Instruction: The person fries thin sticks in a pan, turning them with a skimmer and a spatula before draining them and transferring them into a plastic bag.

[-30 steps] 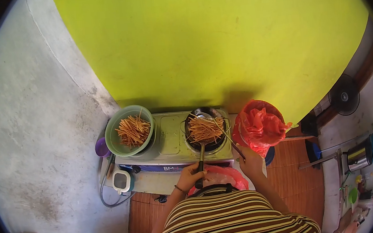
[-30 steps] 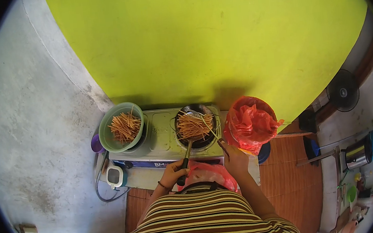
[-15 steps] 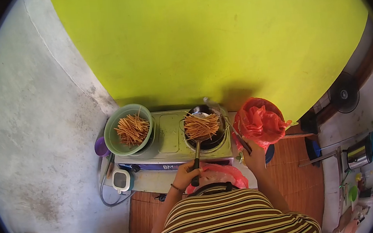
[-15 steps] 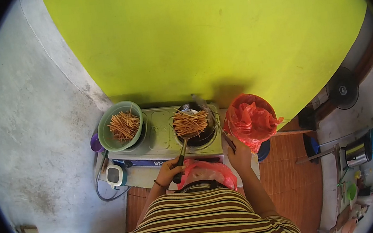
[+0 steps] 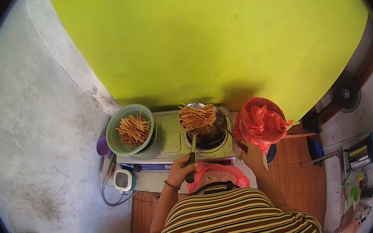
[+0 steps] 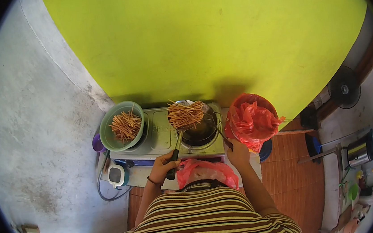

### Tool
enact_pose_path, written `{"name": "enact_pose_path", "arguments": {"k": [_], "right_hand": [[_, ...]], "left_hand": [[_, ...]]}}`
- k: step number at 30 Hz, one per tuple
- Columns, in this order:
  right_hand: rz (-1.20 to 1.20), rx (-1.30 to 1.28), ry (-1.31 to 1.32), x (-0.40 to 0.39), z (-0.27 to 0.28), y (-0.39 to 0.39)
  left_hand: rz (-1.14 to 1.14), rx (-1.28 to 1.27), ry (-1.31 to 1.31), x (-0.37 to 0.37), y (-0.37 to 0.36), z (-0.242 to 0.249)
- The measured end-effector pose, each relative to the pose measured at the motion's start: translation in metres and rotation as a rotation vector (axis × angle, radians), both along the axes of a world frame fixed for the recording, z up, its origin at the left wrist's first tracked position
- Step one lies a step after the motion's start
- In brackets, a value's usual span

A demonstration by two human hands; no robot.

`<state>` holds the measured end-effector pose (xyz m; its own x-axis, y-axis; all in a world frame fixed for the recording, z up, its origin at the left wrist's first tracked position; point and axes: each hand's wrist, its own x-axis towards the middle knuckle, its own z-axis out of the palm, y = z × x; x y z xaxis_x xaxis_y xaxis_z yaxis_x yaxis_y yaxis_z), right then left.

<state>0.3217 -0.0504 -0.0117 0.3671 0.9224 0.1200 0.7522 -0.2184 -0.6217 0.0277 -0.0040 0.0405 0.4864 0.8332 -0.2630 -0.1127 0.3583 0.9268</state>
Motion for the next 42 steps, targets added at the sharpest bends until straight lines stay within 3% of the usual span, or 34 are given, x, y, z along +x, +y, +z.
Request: {"name": "enact_pose_path", "arguments": {"k": [6, 9, 21, 24, 27, 30, 33, 42], "right_hand": [[0.018, 0.039, 0.087, 0.003, 0.015, -0.002], [-0.036, -0.043, -0.044, 0.005, 0.014, 0.004], [0.057, -0.052, 0.161, 0.017, 0.033, 0.004], [0.083, 0.015, 0.069, 0.023, 0.02, 0.016], [0.07, -0.074, 0.204, 0.027, 0.017, 0.028], [0.019, -0.238, 0.558, 0.028, 0.023, 0.034], [0.058, -0.3, 0.809, 0.042, -0.005, 0.039], [0.028, -0.315, 1.181, 0.036, -0.039, 0.025]], "left_hand": [[-0.02, -0.004, 0.013, -0.001, 0.002, -0.006], [-0.02, -0.002, 0.014, 0.001, 0.003, -0.008], [-0.02, 0.036, 0.034, -0.001, 0.005, -0.004], [-0.026, 0.032, 0.013, -0.001, 0.008, -0.006], [-0.034, 0.026, 0.028, -0.001, 0.009, -0.004], [-0.016, 0.022, 0.02, -0.001, 0.008, 0.001], [-0.028, 0.036, 0.013, -0.002, 0.009, 0.003], [-0.032, 0.058, 0.021, 0.001, 0.013, 0.0]]}}
